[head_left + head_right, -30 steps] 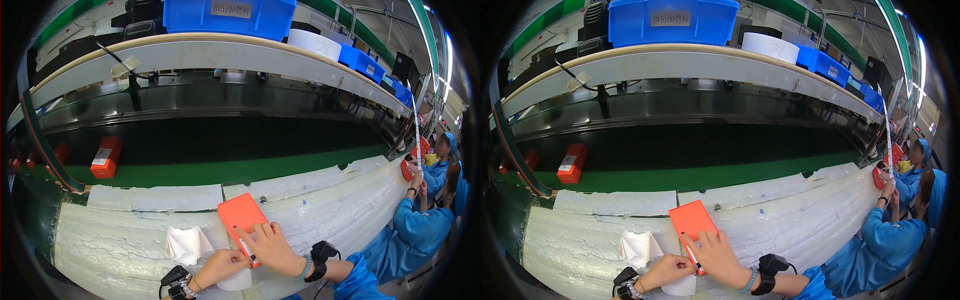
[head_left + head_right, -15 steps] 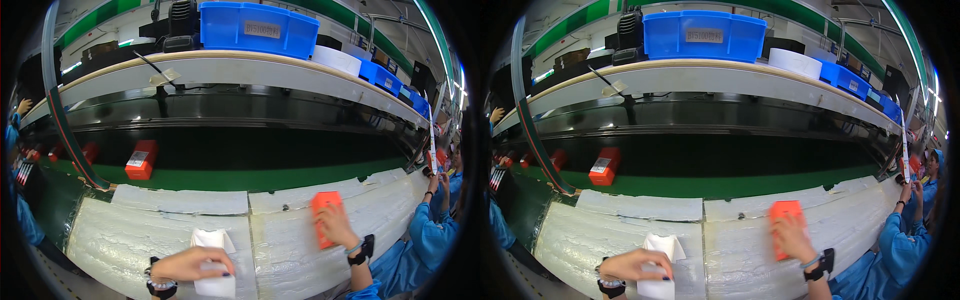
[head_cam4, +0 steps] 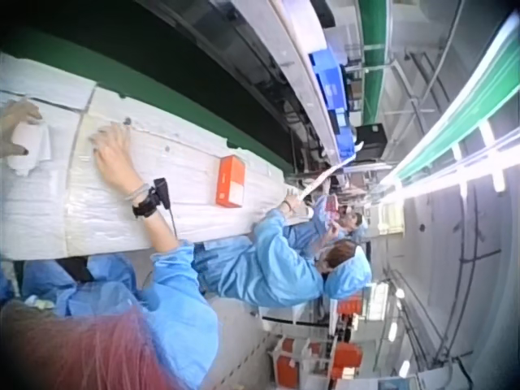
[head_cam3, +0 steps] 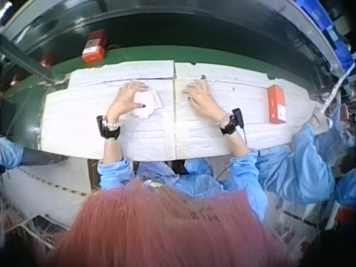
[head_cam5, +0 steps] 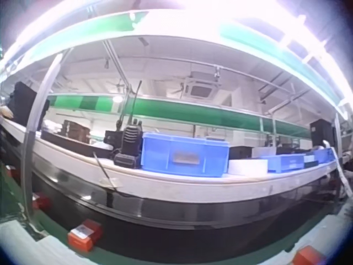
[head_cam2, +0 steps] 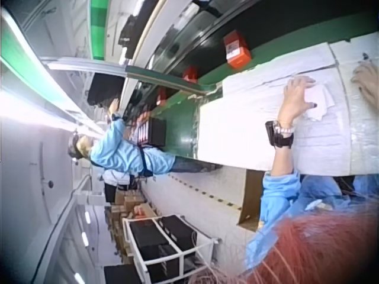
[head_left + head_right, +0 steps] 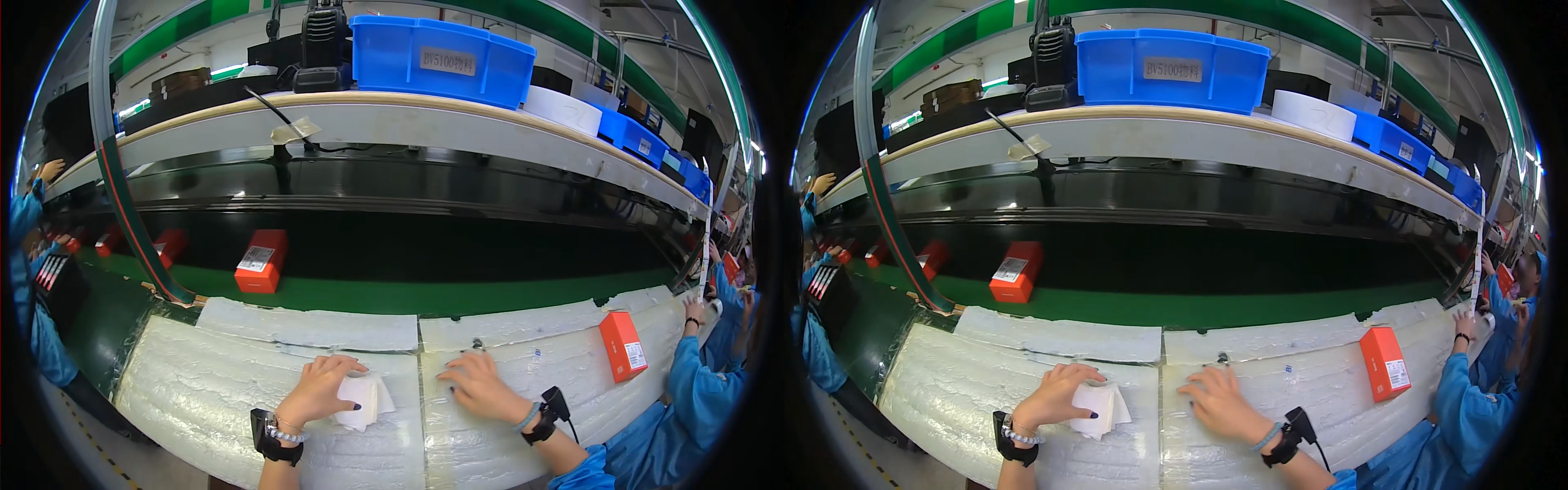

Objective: Applying adhesive labels to small red boxes on a conveyor belt in a factory setting.

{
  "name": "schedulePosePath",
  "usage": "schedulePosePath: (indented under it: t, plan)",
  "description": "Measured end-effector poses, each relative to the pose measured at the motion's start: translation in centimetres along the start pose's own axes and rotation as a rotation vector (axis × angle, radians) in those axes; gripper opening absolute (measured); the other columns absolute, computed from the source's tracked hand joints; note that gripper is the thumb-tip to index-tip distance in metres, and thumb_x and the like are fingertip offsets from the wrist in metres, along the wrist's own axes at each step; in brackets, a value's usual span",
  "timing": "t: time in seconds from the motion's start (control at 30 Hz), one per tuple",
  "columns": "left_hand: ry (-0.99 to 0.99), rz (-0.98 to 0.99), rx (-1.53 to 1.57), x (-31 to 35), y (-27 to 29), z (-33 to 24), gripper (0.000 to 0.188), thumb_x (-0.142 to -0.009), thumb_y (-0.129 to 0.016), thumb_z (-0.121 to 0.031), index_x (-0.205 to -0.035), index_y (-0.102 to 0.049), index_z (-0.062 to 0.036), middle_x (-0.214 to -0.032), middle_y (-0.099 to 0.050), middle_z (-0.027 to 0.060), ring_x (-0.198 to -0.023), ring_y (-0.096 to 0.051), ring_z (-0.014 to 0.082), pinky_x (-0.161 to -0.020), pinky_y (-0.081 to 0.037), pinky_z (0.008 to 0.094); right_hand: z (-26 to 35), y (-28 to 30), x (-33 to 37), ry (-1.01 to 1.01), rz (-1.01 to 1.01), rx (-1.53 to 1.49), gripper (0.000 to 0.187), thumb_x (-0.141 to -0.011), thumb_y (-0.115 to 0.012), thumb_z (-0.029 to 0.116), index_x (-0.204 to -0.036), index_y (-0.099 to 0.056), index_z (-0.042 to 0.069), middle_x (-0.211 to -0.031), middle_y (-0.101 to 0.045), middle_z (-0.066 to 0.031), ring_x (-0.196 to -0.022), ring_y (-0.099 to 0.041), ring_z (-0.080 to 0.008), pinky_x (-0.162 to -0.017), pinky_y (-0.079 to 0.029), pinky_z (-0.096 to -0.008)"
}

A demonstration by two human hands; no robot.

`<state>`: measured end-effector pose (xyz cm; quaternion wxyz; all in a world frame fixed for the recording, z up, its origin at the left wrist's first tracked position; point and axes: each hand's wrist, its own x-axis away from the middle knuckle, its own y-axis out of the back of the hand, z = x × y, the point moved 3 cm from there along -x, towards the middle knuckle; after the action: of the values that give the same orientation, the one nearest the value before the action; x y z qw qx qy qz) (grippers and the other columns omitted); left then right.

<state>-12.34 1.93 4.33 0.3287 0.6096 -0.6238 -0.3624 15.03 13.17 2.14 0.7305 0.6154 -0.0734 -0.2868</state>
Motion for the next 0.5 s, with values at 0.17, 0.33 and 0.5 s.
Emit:
schedulePosePath:
  t: [0.17, 0.33, 0.5]
  plan:
    - [0.089, 0.070, -0.122, -0.2, -1.5, 1.0, 0.072, -0.057, -0.085, -0.024, -0.123, -0.056, -0.0231, -0.122, -0.054, 0.0031, -0.116, -0.045, 0.0284, -0.097, -0.034, 0.0415, 1.0, -3.2, -0.3, 0.045, -0.055, -0.131, 0.039, -0.085, -0.053, 0.012, -0.124, -0.053, 0.015, -0.128, -0.046, -0.0114, -0.126, -0.037, -0.0322, -0.107, -0.023, -0.0582]
    - [0.126, 0.082, -0.154, -0.4, -2.0, 1.5, 0.078, -0.053, -0.087, -0.030, -0.123, -0.054, -0.0239, -0.117, -0.055, 0.0029, -0.111, -0.046, 0.0311, -0.095, -0.037, 0.0426, 1.7, -3.2, -0.1, 0.024, -0.120, -0.044, 0.038, -0.085, -0.052, 0.012, -0.123, -0.052, 0.012, -0.129, -0.046, -0.0104, -0.125, -0.038, -0.0311, -0.108, -0.023, -0.0569]
    - [0.120, 0.094, -0.130, -0.6, -2.4, 2.5, 0.078, -0.053, -0.087, -0.029, -0.123, -0.053, -0.0231, -0.112, -0.057, 0.0037, -0.106, -0.048, 0.0303, -0.093, -0.040, 0.0410, 1.8, -3.6, -0.3, 0.035, -0.161, -0.053, 0.038, -0.083, -0.053, 0.011, -0.121, -0.054, 0.012, -0.127, -0.048, -0.0103, -0.124, -0.039, -0.0316, -0.108, -0.024, -0.0563]
